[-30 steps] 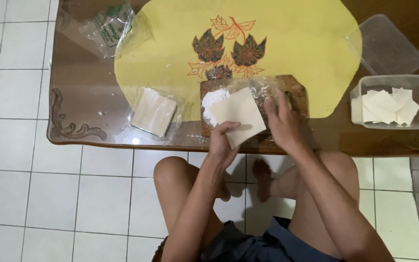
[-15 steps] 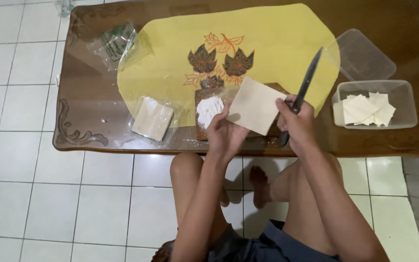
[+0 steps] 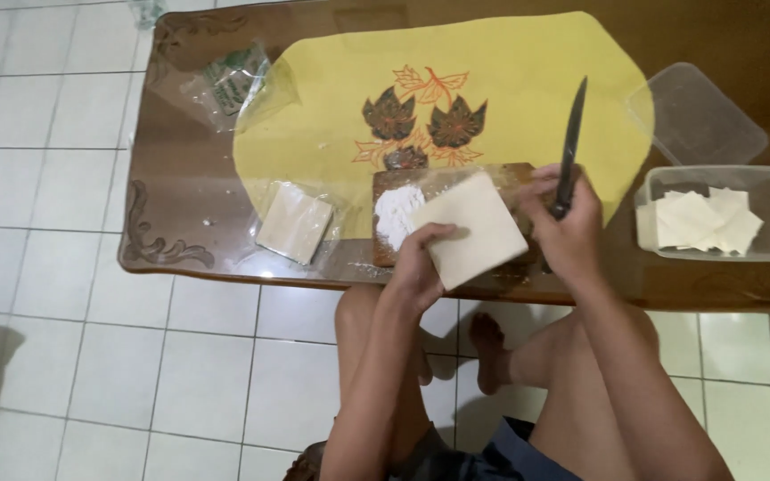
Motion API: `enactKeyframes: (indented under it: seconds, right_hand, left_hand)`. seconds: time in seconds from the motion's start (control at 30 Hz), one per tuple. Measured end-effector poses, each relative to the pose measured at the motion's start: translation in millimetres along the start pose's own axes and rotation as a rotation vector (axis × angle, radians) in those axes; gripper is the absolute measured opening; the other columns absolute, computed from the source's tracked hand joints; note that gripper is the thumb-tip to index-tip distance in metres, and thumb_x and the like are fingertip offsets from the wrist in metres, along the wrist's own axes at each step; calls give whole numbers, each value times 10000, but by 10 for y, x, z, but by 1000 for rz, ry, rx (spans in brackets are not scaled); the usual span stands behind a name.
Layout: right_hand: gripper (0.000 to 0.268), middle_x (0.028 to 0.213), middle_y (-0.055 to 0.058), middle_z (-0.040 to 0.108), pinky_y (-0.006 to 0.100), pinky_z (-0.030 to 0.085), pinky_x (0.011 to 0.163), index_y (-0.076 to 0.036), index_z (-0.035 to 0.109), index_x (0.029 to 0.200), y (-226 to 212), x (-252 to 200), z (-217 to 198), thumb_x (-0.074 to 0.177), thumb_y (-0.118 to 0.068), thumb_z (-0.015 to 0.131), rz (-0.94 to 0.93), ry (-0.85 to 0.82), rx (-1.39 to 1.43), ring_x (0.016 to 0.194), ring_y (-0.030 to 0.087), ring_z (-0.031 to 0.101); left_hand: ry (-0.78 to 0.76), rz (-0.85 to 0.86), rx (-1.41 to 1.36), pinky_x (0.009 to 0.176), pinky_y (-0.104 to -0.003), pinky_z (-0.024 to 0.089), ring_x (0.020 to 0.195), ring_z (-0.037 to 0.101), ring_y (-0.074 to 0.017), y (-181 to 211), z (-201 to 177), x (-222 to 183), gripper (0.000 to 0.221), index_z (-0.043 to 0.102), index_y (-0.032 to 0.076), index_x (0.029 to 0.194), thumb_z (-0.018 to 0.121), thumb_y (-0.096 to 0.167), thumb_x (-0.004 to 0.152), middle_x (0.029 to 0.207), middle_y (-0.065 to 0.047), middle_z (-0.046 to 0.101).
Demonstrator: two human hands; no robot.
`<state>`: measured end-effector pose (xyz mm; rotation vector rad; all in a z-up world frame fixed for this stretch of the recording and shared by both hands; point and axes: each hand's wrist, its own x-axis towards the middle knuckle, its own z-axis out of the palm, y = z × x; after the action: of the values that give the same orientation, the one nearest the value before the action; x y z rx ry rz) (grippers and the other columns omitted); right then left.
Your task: A person is manually cutting square sheets of food product into smaller pieces using a knife on a wooden cutting board.
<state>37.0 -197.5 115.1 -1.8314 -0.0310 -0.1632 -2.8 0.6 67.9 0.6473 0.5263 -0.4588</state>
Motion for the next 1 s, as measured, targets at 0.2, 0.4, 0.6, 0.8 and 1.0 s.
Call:
enactKeyframes:
  seconds: [0.2, 0.4, 0.6, 0.8, 1.0]
  right_hand:
    - [371, 785, 34, 531, 277, 428, 511, -48, 374, 1356, 24, -439, 100, 1034, -207, 468, 131, -363, 42, 563, 157, 500]
    - [520, 1457, 390, 290, 629, 492, 988, 12, 234, 1430, -304, -536, 299, 1082, -312, 447, 88, -404, -17, 1300, 521, 479]
    - [516, 1383, 350, 361, 624, 509, 982, -5, 228, 1382, -123, -554, 338, 1057, -273, 526, 69, -354, -46, 1219, 526, 564]
    - [513, 1322, 377, 457, 632, 525, 941, 16, 303, 1388, -189, -595, 459, 1068, -322, 519, 29, -352, -188, 1146, 560, 595]
    - [542, 1076, 313, 666, 615, 569, 840, -33, 342, 1412, -332, -497, 508, 1062, -390, 552, 6, -310, -516, 1013, 500, 683]
  left_hand:
    - [15, 172, -264, 1068, -549, 470, 1149, 634, -320, 634, 909, -831, 541, 541, 3, 1370, 636, 207, 878, 1288, -146, 623]
    - [-49, 135, -255, 1007, -497, 528, 1013, 705, -305, -375, -315, 255, 424, 654, 9, 1228, 679, 78, 810, 1128, -138, 713]
    - [56, 152, -287, 998, -438, 511, 935, 676, -237, -406, -93, 236, 311, 712, 25, 1098, 676, 92, 797, 1071, -116, 725]
    - [156, 137, -313, 942, -429, 512, 939, 701, -231, -488, -335, 290, 340, 716, 49, 1073, 695, 134, 744, 1059, -106, 734]
    - [107, 212, -514, 1007, -486, 512, 1032, 685, -301, -147, 197, -234, 444, 669, 21, 1233, 665, 84, 793, 1246, -172, 684]
